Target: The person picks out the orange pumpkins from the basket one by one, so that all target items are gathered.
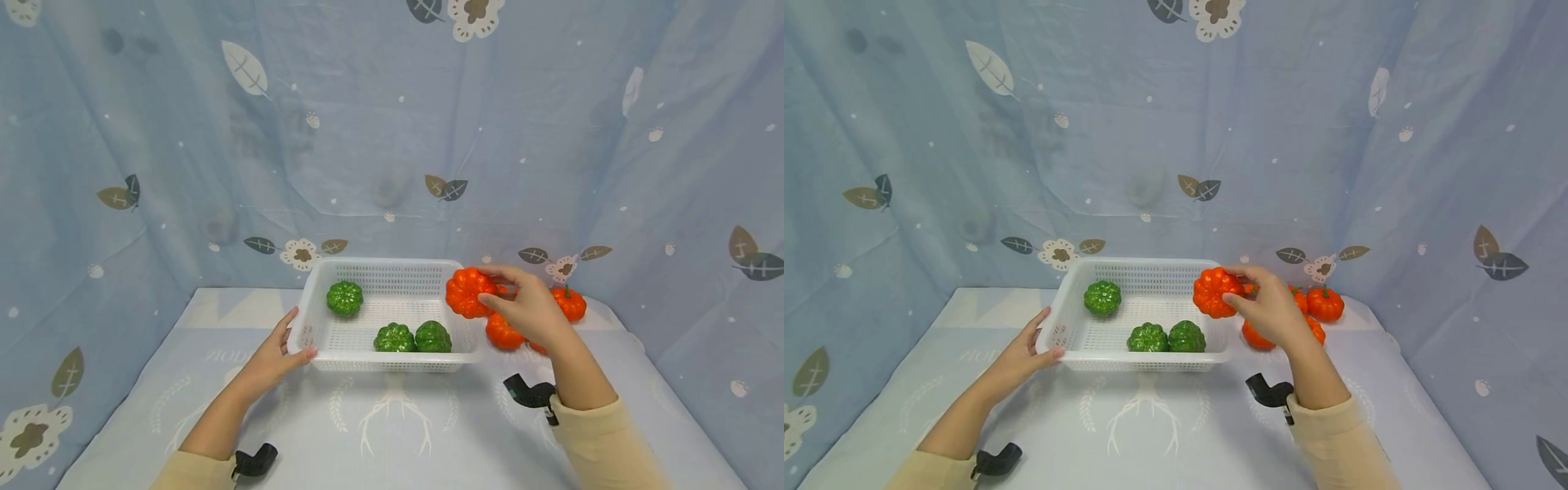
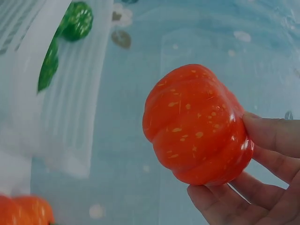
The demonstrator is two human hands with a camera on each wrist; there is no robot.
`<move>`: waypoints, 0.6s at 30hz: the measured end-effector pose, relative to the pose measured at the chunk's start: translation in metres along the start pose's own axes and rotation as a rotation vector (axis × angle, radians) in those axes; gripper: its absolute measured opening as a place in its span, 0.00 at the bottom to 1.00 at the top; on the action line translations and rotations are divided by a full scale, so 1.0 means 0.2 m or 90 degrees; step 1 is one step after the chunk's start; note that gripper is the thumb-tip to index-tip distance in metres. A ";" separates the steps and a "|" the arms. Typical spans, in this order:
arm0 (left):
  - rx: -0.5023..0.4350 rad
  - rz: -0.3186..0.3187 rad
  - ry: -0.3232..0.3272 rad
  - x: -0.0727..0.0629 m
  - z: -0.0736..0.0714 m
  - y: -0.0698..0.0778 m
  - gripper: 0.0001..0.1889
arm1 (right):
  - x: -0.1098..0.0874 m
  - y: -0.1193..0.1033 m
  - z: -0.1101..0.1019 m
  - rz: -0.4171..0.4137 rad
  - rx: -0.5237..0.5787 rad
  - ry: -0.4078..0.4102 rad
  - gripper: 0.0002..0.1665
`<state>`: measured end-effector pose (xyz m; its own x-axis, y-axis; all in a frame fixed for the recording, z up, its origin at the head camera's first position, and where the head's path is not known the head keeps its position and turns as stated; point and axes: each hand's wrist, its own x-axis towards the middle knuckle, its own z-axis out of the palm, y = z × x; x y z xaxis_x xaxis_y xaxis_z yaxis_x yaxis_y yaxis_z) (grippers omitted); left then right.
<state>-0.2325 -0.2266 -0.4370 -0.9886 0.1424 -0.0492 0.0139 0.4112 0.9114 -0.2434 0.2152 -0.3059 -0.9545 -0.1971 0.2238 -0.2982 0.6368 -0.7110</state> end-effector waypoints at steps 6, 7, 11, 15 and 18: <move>-0.017 0.001 -0.006 0.00 0.00 -0.01 0.58 | -0.08 0.11 -0.15 0.012 -0.075 0.022 0.31; -0.019 0.001 -0.007 0.00 0.00 -0.01 0.58 | -0.09 0.13 -0.17 0.018 -0.086 0.025 0.31; -0.018 -0.003 -0.003 0.00 0.01 -0.01 0.58 | -0.14 0.23 -0.26 0.024 -0.119 0.049 0.32; -0.008 -0.004 -0.001 -0.01 0.01 0.00 0.58 | -0.18 0.36 -0.31 0.029 -0.135 0.080 0.32; -0.007 0.001 0.000 0.00 0.00 0.01 0.58 | -0.19 0.46 -0.34 0.036 -0.145 0.093 0.31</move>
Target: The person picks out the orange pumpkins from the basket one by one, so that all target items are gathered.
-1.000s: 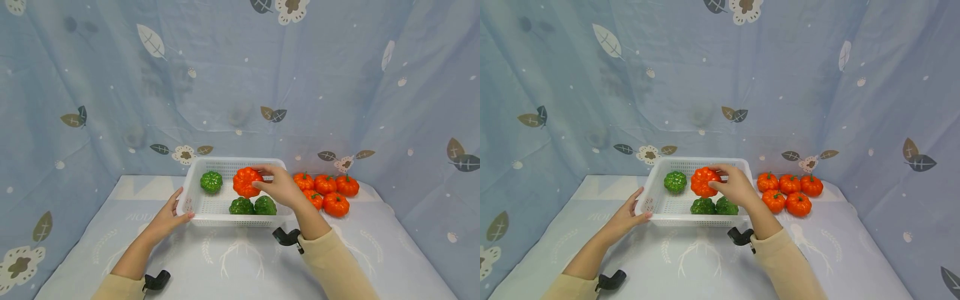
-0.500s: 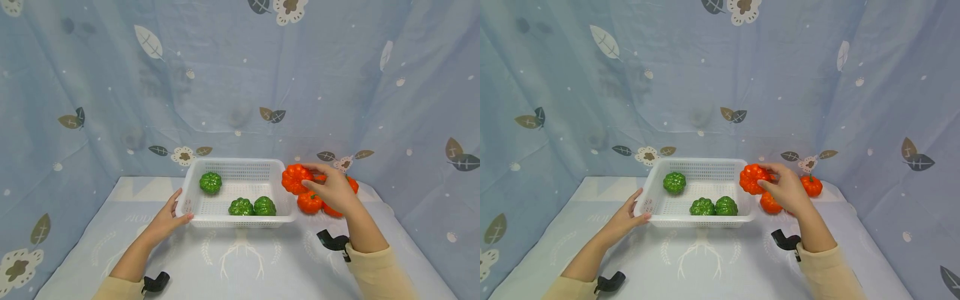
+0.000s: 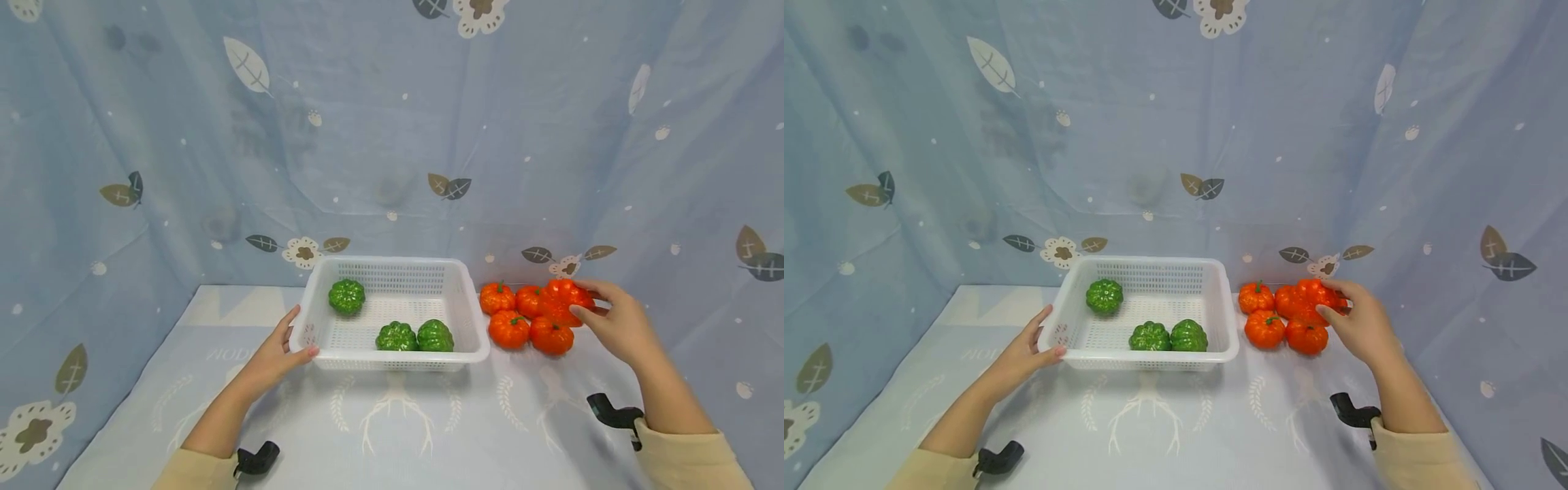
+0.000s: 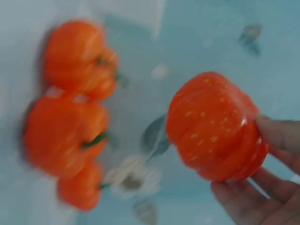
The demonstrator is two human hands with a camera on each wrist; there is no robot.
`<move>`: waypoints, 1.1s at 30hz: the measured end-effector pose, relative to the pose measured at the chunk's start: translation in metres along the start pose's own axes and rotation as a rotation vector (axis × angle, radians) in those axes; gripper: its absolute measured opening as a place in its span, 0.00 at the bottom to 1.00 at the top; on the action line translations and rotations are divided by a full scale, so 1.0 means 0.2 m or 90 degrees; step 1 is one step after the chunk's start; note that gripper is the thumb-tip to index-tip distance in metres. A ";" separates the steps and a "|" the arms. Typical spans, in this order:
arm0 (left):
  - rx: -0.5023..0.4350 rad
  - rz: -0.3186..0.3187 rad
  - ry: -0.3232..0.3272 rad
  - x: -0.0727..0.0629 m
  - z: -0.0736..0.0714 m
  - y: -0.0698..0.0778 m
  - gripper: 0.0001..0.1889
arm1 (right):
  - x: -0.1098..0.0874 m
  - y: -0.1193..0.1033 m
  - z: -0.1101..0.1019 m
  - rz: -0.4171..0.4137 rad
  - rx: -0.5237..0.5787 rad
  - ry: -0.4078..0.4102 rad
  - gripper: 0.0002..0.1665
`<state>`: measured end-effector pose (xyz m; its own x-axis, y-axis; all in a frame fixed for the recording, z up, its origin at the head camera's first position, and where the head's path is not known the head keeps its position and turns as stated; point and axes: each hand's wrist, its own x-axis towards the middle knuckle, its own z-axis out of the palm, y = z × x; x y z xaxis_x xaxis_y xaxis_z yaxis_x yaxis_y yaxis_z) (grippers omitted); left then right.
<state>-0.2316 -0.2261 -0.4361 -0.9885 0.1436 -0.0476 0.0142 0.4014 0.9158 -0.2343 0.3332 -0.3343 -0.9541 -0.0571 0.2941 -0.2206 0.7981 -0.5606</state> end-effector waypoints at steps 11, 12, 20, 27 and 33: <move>-0.016 0.002 0.001 0.00 0.00 -0.01 0.58 | 0.01 0.35 0.00 0.042 -0.072 0.017 0.30; -0.017 0.003 0.002 0.00 0.00 -0.01 0.58 | 0.01 0.38 0.00 0.044 -0.080 0.017 0.30; -0.030 0.011 -0.003 0.00 0.00 -0.02 0.58 | 0.02 0.56 0.05 0.073 -0.094 0.002 0.27; -0.040 0.016 -0.004 0.00 0.00 -0.02 0.58 | 0.04 0.64 0.06 0.149 -0.080 -0.027 0.28; -0.035 0.017 -0.001 0.00 0.00 -0.02 0.58 | 0.06 0.70 0.06 0.168 -0.083 -0.037 0.28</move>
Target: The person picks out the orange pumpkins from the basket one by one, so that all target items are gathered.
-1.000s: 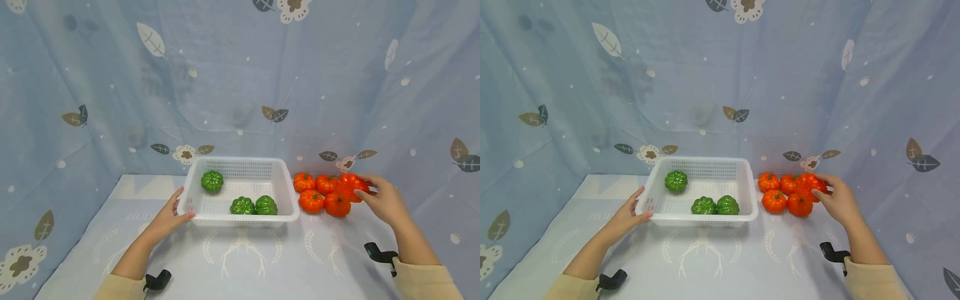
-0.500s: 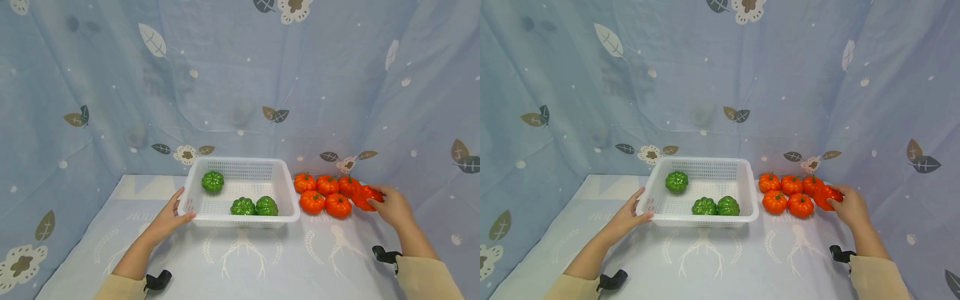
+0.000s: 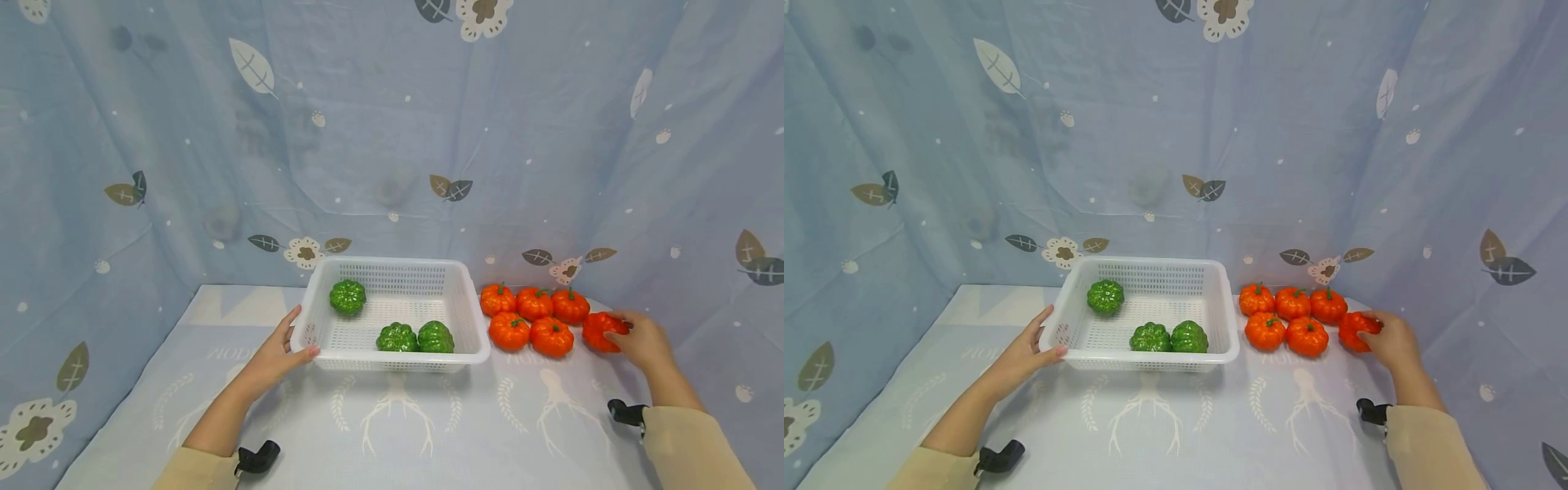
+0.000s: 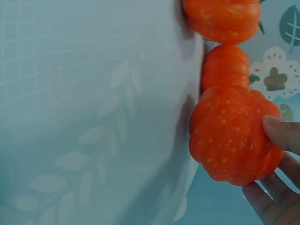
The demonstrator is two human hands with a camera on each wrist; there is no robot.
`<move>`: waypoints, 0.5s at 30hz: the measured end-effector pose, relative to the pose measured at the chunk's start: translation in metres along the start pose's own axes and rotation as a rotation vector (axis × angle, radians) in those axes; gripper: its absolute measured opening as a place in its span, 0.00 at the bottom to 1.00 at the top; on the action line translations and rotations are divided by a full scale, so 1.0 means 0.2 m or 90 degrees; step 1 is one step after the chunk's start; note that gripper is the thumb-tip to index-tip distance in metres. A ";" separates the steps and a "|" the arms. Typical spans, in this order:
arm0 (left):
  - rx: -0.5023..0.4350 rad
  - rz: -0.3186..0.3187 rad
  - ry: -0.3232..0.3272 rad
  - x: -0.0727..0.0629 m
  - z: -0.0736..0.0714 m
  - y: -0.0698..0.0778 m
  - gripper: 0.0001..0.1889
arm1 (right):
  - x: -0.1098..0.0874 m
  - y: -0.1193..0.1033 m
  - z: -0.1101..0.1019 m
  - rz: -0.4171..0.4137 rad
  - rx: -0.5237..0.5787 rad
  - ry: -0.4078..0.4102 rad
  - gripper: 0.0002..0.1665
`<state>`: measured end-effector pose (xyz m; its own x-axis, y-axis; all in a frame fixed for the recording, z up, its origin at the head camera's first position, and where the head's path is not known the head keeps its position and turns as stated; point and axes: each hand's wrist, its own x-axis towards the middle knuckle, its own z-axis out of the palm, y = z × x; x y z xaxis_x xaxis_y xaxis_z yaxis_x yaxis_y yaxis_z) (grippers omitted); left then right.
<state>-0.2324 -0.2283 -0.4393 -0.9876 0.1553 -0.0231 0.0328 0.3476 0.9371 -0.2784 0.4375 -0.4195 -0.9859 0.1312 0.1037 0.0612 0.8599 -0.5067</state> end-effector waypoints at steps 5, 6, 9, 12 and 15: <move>0.005 -0.003 -0.002 0.00 0.00 0.00 0.58 | 0.01 0.02 0.01 0.019 -0.003 -0.025 0.30; 0.007 -0.003 -0.002 0.00 0.00 0.00 0.58 | 0.01 0.02 0.02 0.025 -0.003 -0.029 0.31; 0.004 -0.001 -0.004 0.00 0.00 0.00 0.58 | 0.00 0.00 0.02 0.018 -0.005 -0.028 0.29; -0.001 0.001 -0.006 0.00 0.00 0.00 0.58 | -0.01 -0.02 0.02 -0.005 -0.004 -0.007 0.22; -0.004 0.002 -0.006 0.00 0.00 0.00 0.58 | -0.03 -0.03 0.02 -0.017 0.008 0.020 0.17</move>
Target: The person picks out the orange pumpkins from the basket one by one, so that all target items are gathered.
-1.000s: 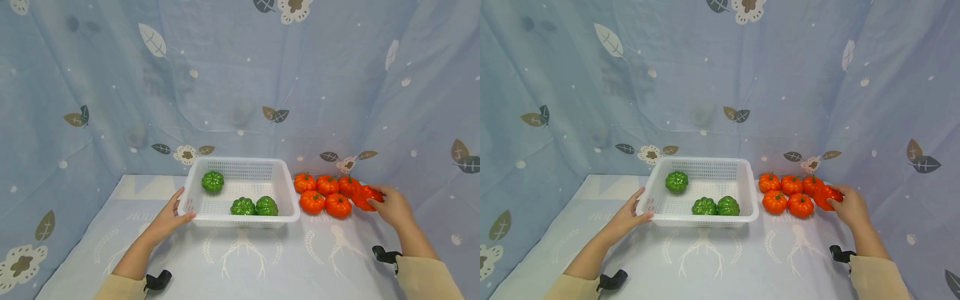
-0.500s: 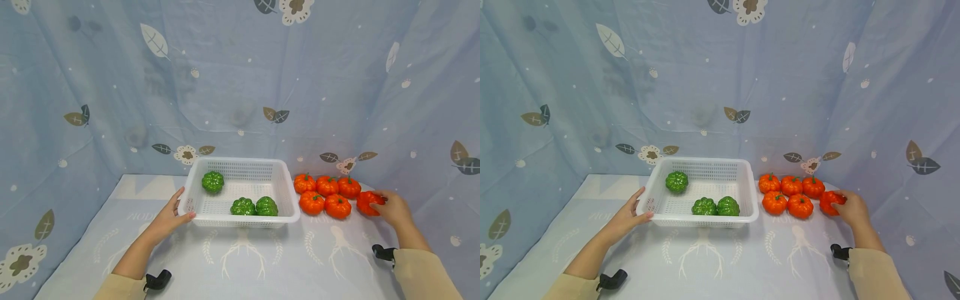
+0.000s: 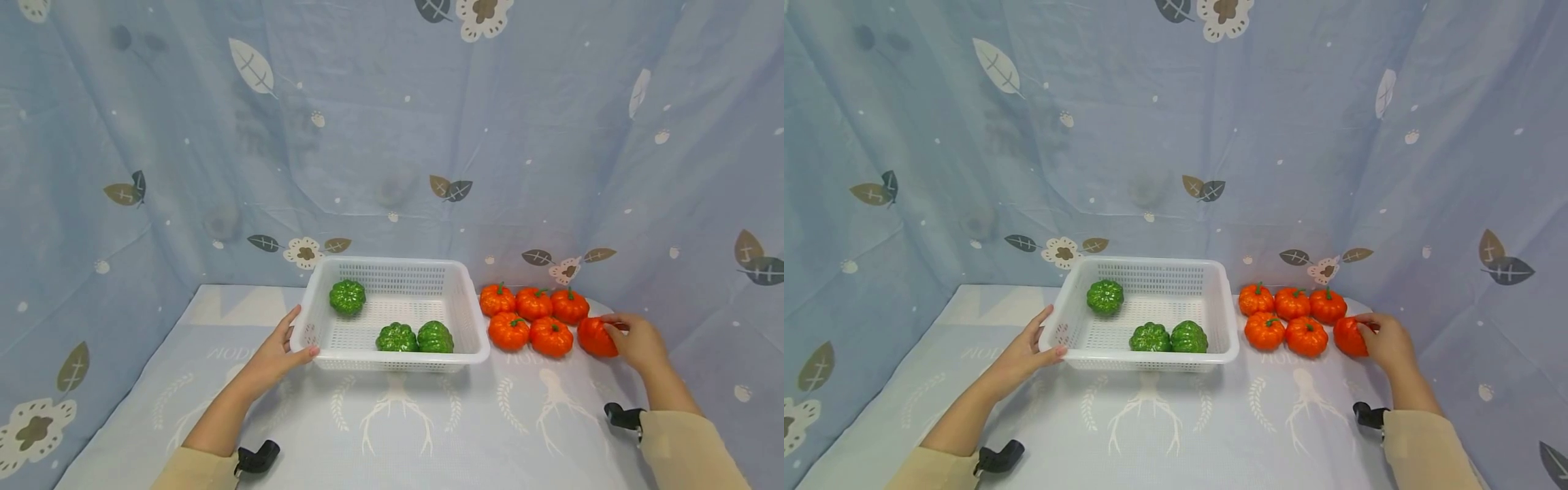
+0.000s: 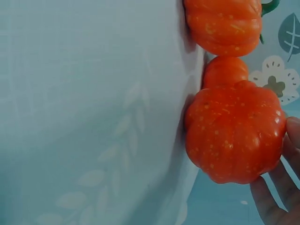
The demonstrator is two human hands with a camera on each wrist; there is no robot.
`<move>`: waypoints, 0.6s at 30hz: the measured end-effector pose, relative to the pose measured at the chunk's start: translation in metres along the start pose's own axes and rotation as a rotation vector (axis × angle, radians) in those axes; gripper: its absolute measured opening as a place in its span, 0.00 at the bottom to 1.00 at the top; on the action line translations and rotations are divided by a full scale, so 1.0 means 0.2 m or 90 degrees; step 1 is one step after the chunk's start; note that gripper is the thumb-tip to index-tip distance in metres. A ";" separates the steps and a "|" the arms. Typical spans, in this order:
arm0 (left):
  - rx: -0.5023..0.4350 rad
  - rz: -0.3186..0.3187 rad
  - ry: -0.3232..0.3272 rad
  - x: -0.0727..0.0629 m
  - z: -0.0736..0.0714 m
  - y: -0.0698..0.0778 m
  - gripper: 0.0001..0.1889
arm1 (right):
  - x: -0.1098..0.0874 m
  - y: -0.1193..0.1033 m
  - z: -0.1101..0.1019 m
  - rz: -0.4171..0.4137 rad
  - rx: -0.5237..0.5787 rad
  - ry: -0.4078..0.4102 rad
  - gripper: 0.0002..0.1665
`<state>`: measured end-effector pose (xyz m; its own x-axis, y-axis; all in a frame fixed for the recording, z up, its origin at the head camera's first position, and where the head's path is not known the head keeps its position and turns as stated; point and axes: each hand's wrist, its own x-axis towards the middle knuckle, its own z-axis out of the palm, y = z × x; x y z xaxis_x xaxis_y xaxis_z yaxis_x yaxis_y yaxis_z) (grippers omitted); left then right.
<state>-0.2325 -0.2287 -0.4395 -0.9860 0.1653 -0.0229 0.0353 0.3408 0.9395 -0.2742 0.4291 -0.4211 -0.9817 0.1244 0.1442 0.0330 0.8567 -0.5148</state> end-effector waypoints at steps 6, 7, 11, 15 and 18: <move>0.001 -0.004 -0.001 0.00 0.00 0.01 0.58 | -0.02 0.00 -0.02 0.047 0.059 0.006 0.26; 0.000 -0.005 -0.001 0.00 0.00 0.01 0.58 | -0.02 0.01 -0.02 0.061 0.067 0.001 0.29; -0.001 -0.009 0.001 0.00 0.00 0.01 0.58 | -0.01 0.03 -0.04 0.126 0.108 -0.043 0.47; -0.003 -0.007 0.001 0.00 0.00 0.02 0.58 | -0.01 0.06 -0.07 0.171 0.117 -0.121 0.60; -0.001 -0.004 -0.002 -0.01 0.00 0.02 0.58 | 0.00 0.08 -0.07 0.193 0.112 -0.192 0.64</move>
<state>-0.2313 -0.2278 -0.4360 -0.9857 0.1659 -0.0297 0.0289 0.3399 0.9400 -0.2717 0.4499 -0.4167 -0.9442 0.1833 -0.2735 0.3204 0.7030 -0.6350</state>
